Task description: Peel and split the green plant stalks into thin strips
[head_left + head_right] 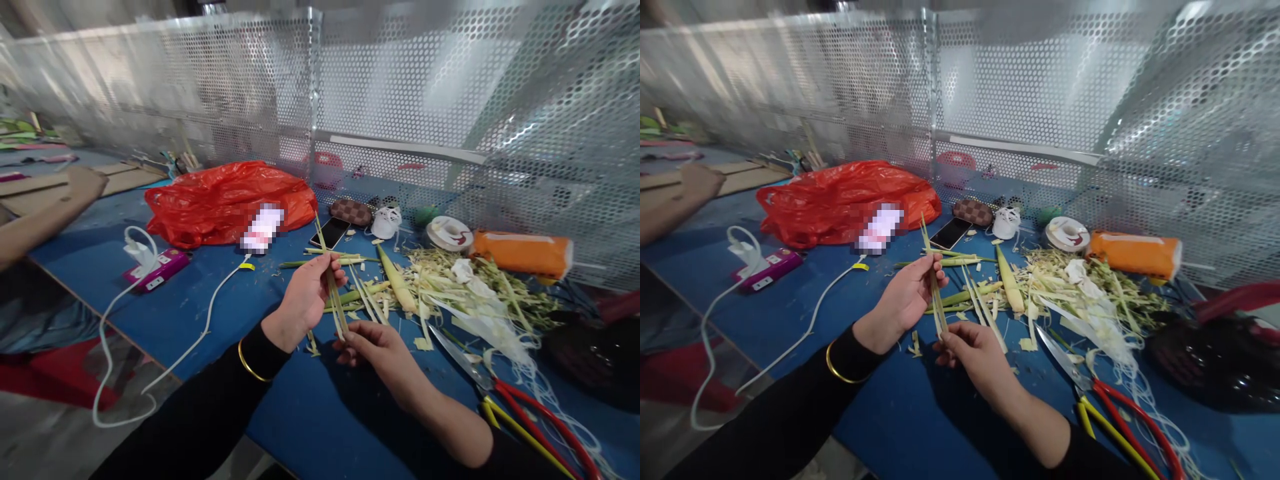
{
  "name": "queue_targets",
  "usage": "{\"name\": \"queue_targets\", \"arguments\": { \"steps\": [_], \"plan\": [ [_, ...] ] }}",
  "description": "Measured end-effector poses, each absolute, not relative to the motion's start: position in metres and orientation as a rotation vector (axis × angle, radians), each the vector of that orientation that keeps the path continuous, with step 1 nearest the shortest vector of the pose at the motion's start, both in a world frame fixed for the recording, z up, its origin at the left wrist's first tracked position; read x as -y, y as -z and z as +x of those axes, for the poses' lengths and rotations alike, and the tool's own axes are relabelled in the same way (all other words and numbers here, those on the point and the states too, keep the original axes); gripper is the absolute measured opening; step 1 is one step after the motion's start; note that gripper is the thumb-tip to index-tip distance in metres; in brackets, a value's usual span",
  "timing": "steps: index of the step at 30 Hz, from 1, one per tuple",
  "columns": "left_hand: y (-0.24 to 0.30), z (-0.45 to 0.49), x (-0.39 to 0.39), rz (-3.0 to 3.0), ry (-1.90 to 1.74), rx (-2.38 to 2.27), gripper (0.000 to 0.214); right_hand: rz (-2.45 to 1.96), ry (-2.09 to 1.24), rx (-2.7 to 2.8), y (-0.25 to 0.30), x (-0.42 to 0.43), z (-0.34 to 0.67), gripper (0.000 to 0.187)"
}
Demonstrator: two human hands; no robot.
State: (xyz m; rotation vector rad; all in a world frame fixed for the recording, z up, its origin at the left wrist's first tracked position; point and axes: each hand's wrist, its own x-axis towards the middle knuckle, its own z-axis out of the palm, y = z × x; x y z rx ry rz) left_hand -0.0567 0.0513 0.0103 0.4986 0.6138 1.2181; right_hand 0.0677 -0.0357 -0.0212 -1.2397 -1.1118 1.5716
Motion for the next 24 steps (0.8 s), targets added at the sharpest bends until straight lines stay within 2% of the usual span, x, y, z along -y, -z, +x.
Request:
{"name": "queue_targets", "arguments": {
  "steps": [24],
  "plan": [
    [-0.012, -0.061, -0.058, 0.379, -1.235, -0.665, 0.016, -1.257, -1.543, 1.276, 0.033, 0.030, 0.068, 0.043]
  ]
}}
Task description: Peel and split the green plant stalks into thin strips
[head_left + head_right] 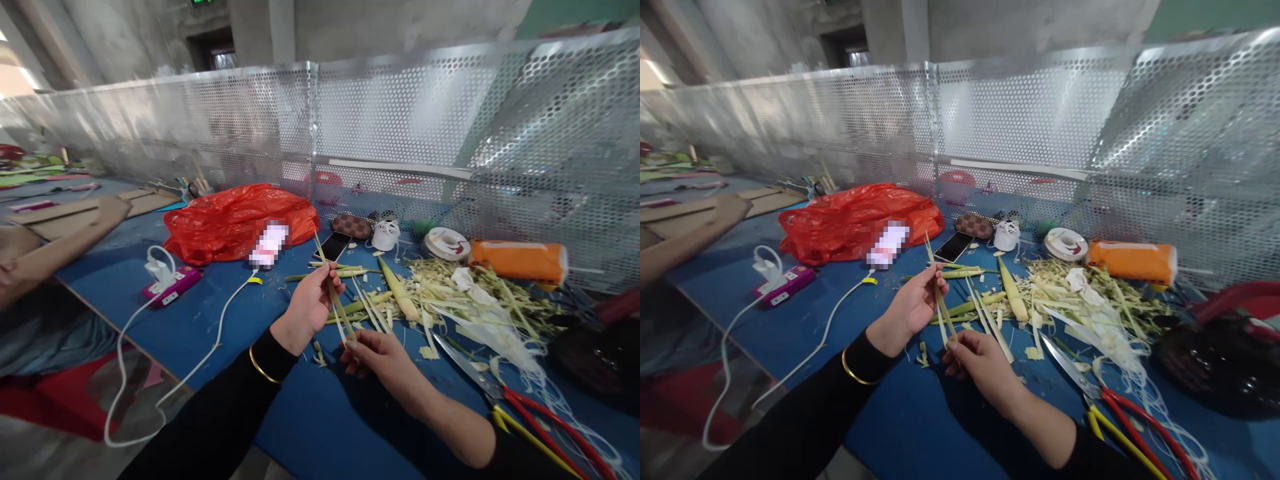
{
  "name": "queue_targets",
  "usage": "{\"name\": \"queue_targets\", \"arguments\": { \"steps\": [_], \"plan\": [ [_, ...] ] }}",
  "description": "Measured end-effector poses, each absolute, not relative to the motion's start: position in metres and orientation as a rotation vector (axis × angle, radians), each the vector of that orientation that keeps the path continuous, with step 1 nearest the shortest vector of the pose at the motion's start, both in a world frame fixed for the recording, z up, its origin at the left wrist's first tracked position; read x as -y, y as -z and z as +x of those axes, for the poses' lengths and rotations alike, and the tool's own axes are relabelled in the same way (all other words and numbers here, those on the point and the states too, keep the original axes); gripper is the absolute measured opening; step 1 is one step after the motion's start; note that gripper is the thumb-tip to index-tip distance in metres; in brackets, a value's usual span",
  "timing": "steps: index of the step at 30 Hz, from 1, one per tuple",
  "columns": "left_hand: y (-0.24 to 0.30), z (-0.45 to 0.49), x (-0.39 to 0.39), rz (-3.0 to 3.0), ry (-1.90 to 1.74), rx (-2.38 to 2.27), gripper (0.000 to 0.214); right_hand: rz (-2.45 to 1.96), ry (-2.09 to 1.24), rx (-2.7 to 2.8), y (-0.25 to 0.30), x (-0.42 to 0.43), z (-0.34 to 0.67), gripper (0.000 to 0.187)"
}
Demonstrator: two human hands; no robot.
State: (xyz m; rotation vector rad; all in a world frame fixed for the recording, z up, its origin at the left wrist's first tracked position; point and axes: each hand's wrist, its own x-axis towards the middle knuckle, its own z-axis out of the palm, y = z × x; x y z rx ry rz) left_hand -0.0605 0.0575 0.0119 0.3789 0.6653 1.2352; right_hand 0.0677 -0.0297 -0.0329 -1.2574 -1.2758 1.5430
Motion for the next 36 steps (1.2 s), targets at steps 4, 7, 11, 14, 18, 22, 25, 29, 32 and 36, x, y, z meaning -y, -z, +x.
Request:
{"name": "queue_targets", "arguments": {
  "steps": [4, 7, 11, 14, 18, 22, 25, 29, 32, 36],
  "plan": [
    [-0.008, -0.060, -0.060, 0.377, -1.227, -0.670, 0.016, -1.256, -1.536, 1.283, 0.034, 0.030, 0.067, 0.043],
    [-0.006, -0.061, -0.062, 0.381, -1.232, -0.671, 0.017, -1.255, -1.531, 1.292, 0.034, 0.030, 0.067, 0.043],
    [-0.005, -0.061, -0.063, 0.388, -1.236, -0.670, 0.017, -1.250, -1.525, 1.300, 0.035, 0.030, 0.067, 0.042],
    [-0.006, -0.062, -0.063, 0.394, -1.231, -0.669, 0.018, -1.246, -1.528, 1.300, 0.035, 0.030, 0.067, 0.043],
    [-0.007, -0.062, -0.063, 0.405, -1.234, -0.666, 0.019, -1.241, -1.534, 1.290, 0.036, 0.029, 0.067, 0.045],
    [-0.008, -0.060, -0.059, 0.411, -1.234, -0.665, 0.019, -1.240, -1.541, 1.275, 0.036, 0.029, 0.068, 0.045],
    [-0.007, -0.057, -0.056, 0.407, -1.225, -0.671, 0.019, -1.240, -1.543, 1.258, 0.035, 0.030, 0.068, 0.044],
    [-0.003, -0.052, -0.054, 0.399, -1.208, -0.674, 0.018, -1.228, -1.544, 1.251, 0.035, 0.031, 0.068, 0.046],
    [0.001, -0.049, -0.053, 0.403, -1.183, -0.667, 0.018, -1.222, -1.541, 1.253, 0.037, 0.030, 0.068, 0.046],
    [0.003, -0.048, -0.052, 0.416, -1.144, -0.653, 0.017, -1.220, -1.533, 1.249, 0.040, 0.028, 0.068, 0.045]
  ]
}}
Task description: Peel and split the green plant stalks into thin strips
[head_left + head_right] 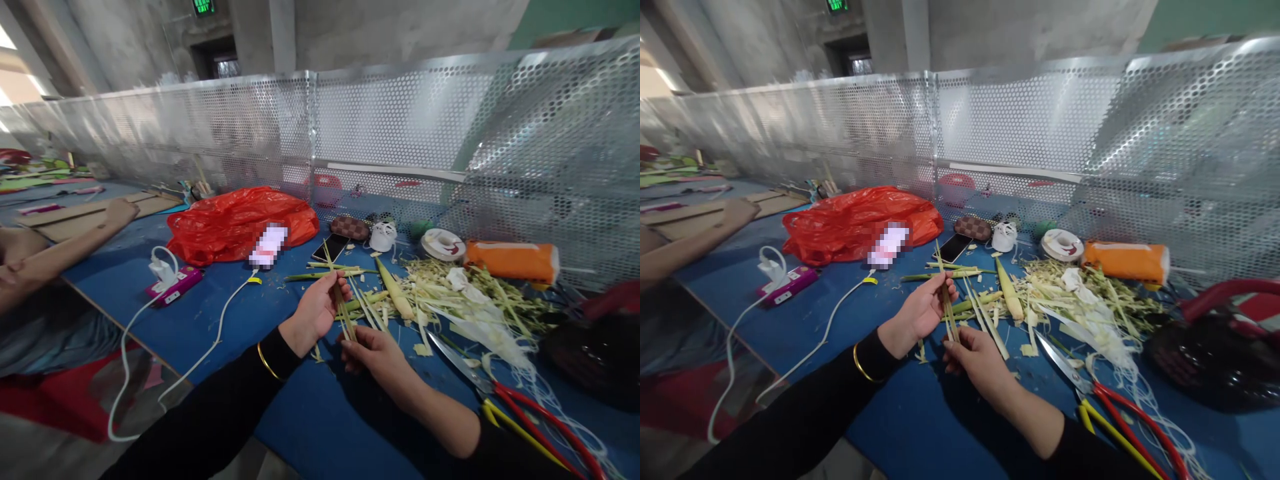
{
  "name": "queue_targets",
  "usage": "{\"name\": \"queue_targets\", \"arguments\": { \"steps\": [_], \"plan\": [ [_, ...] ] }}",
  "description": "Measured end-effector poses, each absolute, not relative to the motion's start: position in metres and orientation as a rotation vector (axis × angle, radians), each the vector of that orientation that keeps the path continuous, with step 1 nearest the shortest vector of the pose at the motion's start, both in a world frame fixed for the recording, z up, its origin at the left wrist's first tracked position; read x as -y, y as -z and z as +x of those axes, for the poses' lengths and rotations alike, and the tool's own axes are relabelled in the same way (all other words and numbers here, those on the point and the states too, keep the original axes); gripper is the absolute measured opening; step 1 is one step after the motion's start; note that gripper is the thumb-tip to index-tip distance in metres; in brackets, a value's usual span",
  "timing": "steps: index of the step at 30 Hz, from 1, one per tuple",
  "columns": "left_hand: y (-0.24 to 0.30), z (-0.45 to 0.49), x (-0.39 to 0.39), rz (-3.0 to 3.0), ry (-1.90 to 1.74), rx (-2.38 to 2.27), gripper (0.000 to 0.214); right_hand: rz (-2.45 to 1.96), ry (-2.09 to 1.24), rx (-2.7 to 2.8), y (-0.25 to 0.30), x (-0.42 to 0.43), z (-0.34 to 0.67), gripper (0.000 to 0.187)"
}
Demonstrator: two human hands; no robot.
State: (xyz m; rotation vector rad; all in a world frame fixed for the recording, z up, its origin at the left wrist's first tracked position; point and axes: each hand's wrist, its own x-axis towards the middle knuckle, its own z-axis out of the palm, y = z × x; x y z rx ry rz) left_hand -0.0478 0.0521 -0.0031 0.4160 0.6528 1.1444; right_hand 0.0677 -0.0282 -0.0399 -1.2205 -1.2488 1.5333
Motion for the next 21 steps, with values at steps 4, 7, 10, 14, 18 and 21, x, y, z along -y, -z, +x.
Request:
{"name": "queue_targets", "arguments": {
  "steps": [4, 7, 10, 14, 18, 21],
  "plan": [
    [0.002, -0.050, -0.054, 0.420, -1.135, -0.650, 0.017, -1.230, -1.523, 1.238, 0.041, 0.028, 0.067, 0.044],
    [0.001, -0.051, -0.056, 0.416, -1.138, -0.651, 0.016, -1.233, -1.512, 1.239, 0.041, 0.028, 0.067, 0.042],
    [-0.002, -0.051, -0.056, 0.410, -1.144, -0.655, 0.015, -1.228, -1.506, 1.243, 0.042, 0.029, 0.068, 0.038],
    [-0.006, -0.050, -0.056, 0.403, -1.144, -0.659, 0.015, -1.214, -1.501, 1.252, 0.042, 0.030, 0.069, 0.034],
    [-0.009, -0.049, -0.056, 0.401, -1.140, -0.664, 0.014, -1.207, -1.487, 1.266, 0.041, 0.032, 0.067, 0.031],
    [-0.008, -0.048, -0.054, 0.399, -1.131, -0.683, 0.015, -1.203, -1.474, 1.279, 0.040, 0.032, 0.066, 0.030]
  ]
}}
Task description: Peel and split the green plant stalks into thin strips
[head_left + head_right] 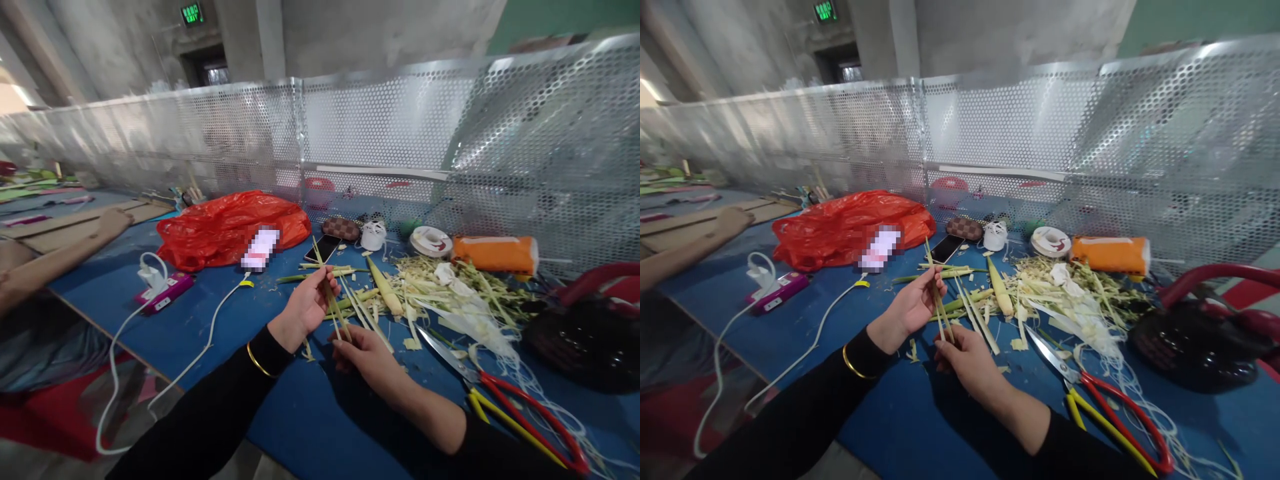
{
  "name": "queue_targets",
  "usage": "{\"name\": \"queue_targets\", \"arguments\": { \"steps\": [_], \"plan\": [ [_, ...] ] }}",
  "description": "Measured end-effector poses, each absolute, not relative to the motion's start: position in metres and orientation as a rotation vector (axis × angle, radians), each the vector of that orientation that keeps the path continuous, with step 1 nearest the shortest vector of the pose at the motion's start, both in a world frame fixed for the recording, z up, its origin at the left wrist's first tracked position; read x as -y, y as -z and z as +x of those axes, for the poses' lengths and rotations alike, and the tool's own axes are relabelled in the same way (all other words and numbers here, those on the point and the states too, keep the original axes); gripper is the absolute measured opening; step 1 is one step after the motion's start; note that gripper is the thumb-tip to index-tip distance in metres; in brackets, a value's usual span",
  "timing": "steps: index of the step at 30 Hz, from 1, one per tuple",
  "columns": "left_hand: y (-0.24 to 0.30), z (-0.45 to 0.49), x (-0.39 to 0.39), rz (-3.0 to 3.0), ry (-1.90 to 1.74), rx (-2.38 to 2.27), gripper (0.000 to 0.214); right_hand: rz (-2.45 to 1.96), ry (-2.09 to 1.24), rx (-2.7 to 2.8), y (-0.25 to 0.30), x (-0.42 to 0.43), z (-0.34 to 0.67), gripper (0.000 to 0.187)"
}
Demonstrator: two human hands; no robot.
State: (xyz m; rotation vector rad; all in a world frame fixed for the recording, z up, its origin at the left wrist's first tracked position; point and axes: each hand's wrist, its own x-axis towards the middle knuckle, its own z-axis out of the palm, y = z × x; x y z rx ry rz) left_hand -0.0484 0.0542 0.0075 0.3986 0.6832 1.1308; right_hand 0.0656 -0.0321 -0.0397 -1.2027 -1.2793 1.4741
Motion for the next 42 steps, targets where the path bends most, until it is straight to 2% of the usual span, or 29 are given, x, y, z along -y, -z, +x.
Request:
{"name": "queue_targets", "arguments": {
  "steps": [16, 30, 42],
  "plan": [
    [-0.0027, -0.0497, -0.0476, 0.387, -1.089, -0.720, 0.015, -1.231, -1.463, 1.320, 0.0379, 0.0306, 0.0649, 0.023],
    [-0.0003, -0.0515, -0.0516, 0.378, -1.080, -0.742, 0.017, -1.238, -1.467, 1.332, 0.0401, 0.0296, 0.0646, 0.025],
    [-0.0004, -0.0509, -0.0501, 0.383, -1.043, -0.741, 0.016, -1.241, -1.450, 1.348, 0.0393, 0.0303, 0.0648, 0.017]
  ]
}}
